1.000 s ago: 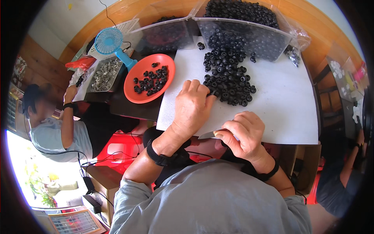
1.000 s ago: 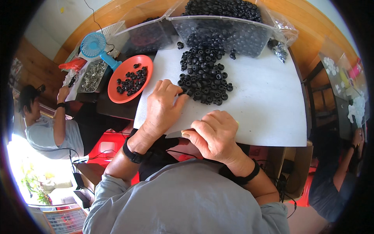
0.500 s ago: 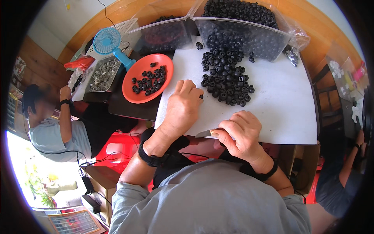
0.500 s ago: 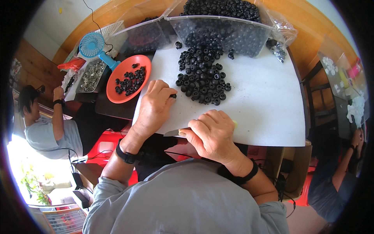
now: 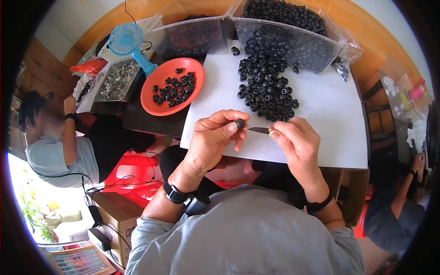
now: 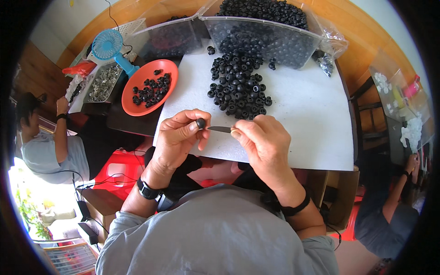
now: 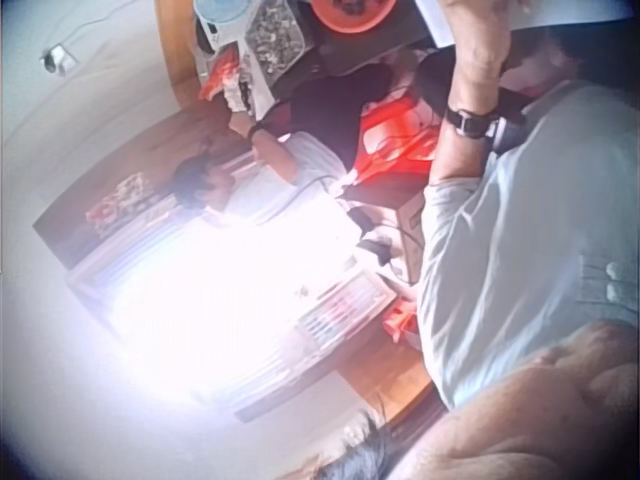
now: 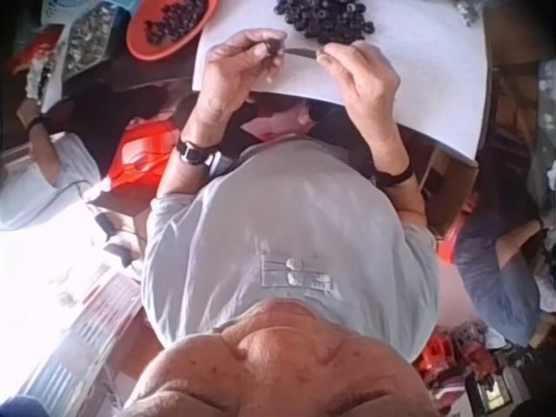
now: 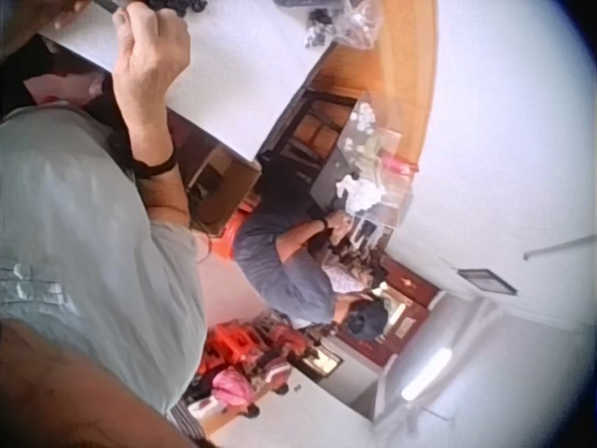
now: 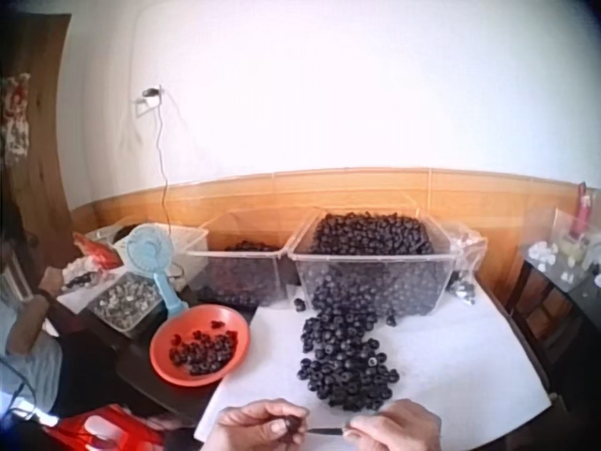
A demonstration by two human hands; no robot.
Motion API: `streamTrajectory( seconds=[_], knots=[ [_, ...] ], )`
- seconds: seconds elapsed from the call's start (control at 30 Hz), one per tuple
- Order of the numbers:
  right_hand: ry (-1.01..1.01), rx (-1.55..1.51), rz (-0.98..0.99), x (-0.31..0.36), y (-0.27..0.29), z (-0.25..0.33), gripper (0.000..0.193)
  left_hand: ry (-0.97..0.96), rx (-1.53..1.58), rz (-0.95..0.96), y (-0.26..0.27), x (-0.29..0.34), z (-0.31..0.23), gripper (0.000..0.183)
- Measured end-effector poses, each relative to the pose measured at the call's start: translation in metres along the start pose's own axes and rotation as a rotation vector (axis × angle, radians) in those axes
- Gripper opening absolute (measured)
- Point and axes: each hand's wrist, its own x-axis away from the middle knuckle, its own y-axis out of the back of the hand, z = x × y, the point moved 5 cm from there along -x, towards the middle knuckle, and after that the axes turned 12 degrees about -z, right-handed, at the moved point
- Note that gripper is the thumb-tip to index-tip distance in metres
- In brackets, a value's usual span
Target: Processing small black rubber or plastic shoe components by hand using a small knife to remove flash or trim edges.
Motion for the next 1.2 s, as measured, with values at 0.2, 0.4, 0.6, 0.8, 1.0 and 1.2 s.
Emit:
streamTrajectory(
  seconds=[0.2,0.4,0.6,0.8,1.0,1.2],
  knots=[
    [-0.031,0.005,-0.080,0.001,-0.006,0.001,0.012,-0.006,0.040,0.023,0.002,-0.001,0.008,0.028],
    [-0.108,0.025,-0.013,0.001,-0.013,-0.002,0.011,-0.039,0.036,0.050,-0.003,0.000,0.007,0.029],
    [-0.082,0.043,-0.014,0.002,-0.014,-0.004,0.013,-0.120,-0.025,0.056,-0.003,0.001,0.008,0.030],
    [-0.094,0.046,0.008,0.001,-0.014,-0.004,0.015,-0.159,-0.019,0.056,-0.004,0.003,0.008,0.029],
    [-0.086,0.045,0.017,0.001,-0.014,-0.003,0.014,-0.174,-0.047,0.015,-0.006,0.005,0.008,0.029],
    [-0.054,0.048,0.040,0.000,-0.015,-0.002,0.014,-0.239,-0.191,0.062,-0.001,0.004,0.008,0.027]
  ],
)
